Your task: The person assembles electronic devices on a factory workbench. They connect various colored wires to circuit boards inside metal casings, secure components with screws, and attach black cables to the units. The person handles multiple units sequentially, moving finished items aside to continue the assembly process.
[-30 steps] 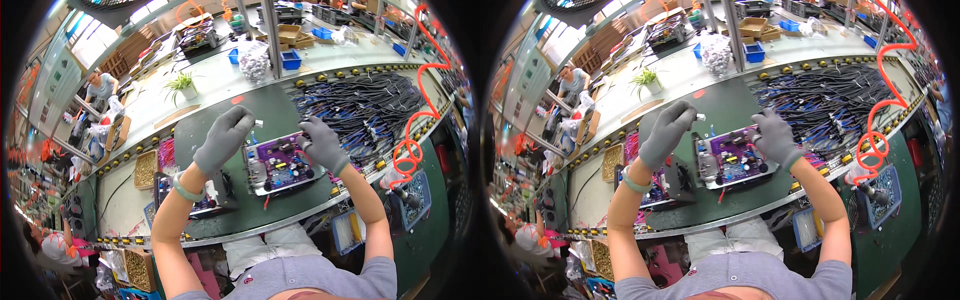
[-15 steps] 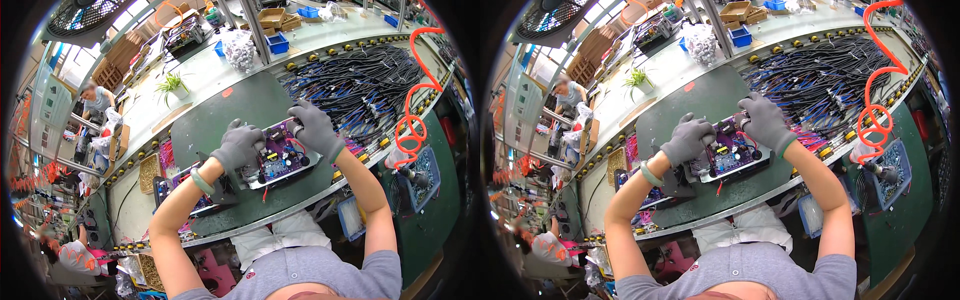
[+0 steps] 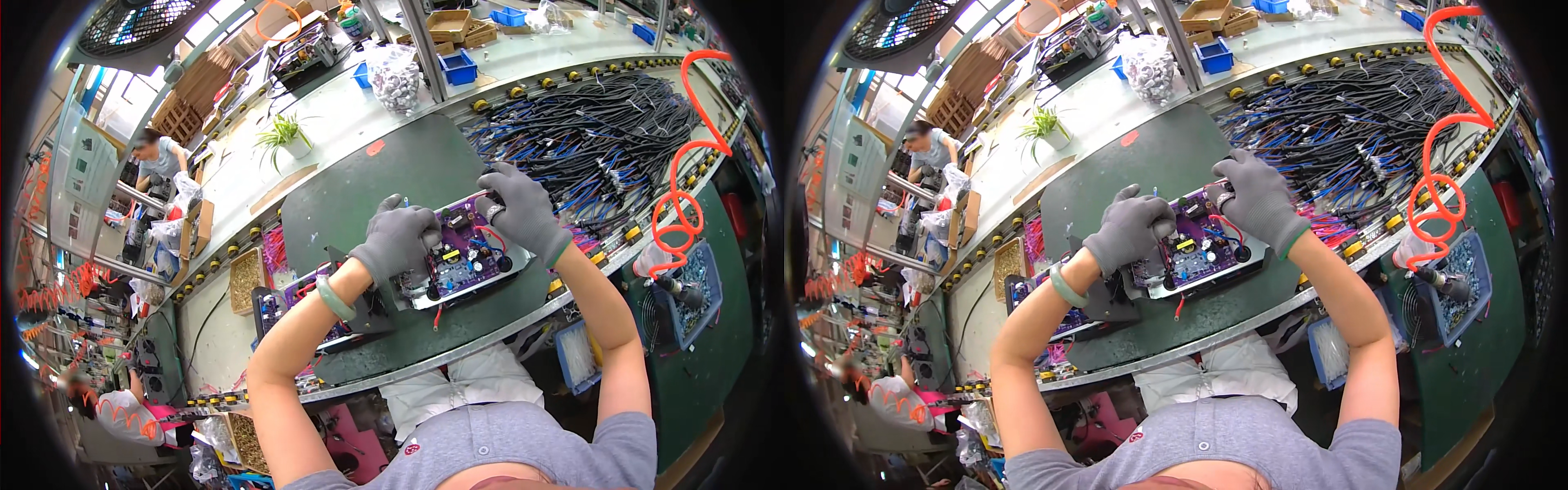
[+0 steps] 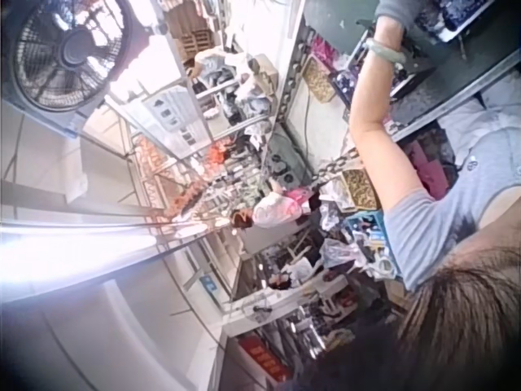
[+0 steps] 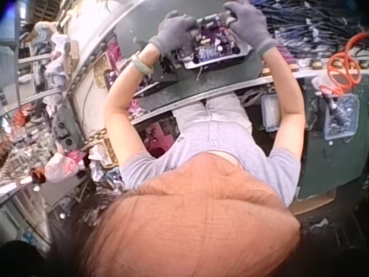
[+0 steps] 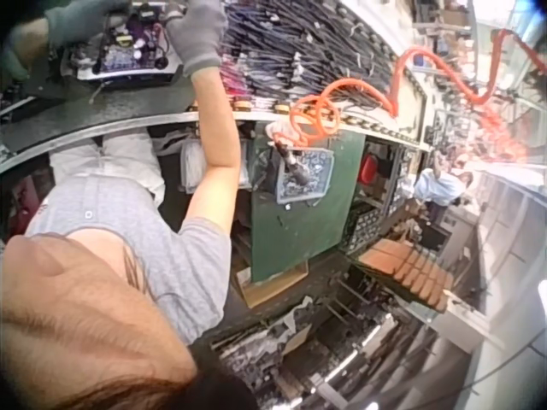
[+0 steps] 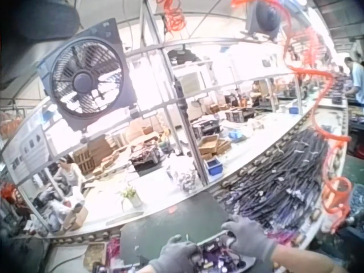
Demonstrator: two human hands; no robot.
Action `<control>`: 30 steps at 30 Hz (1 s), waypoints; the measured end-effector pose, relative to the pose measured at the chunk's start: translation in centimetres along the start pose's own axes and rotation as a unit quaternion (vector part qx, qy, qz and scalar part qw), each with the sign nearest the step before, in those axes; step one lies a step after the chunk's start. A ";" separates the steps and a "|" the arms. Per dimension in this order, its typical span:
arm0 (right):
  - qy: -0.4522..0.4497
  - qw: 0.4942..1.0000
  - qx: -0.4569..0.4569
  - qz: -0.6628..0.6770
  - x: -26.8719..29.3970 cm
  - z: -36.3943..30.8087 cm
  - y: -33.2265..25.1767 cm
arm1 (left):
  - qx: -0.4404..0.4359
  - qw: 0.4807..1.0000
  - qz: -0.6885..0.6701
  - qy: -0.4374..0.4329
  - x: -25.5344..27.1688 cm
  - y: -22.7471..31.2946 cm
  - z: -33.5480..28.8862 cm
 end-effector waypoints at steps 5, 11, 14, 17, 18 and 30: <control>0.006 1.000 0.006 0.021 0.0 0.0 0.0 | 0.012 1.000 -0.017 -0.010 0.2 0.2 -0.4; 0.014 1.000 -0.005 0.006 0.1 -0.3 0.4 | 0.027 0.997 0.032 -0.067 -0.4 1.0 0.0; 0.015 1.000 0.006 0.009 0.3 -0.3 0.1 | 0.039 0.991 -0.011 -0.127 -0.1 -0.4 0.6; 0.004 0.999 -0.004 0.047 0.4 -0.2 0.6 | 0.052 0.975 0.040 -0.214 0.5 -0.2 1.7; 0.010 0.999 -0.002 0.054 0.3 -0.2 0.7 | 0.065 0.964 0.057 -0.250 0.3 -0.5 1.9; 0.046 0.993 0.105 0.001 -0.5 0.5 1.5 | 0.078 0.993 -0.075 -0.044 0.6 -2.6 1.0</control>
Point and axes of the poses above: each hand's wrist, its own z-axis towards the middle knuckle, its own x-axis out of the back of the hand, y = z × x, the point moved 8 cm from there along z, towards the middle knuckle, and after that the axes turned 14 degrees about -y, right-handed, at the moved point
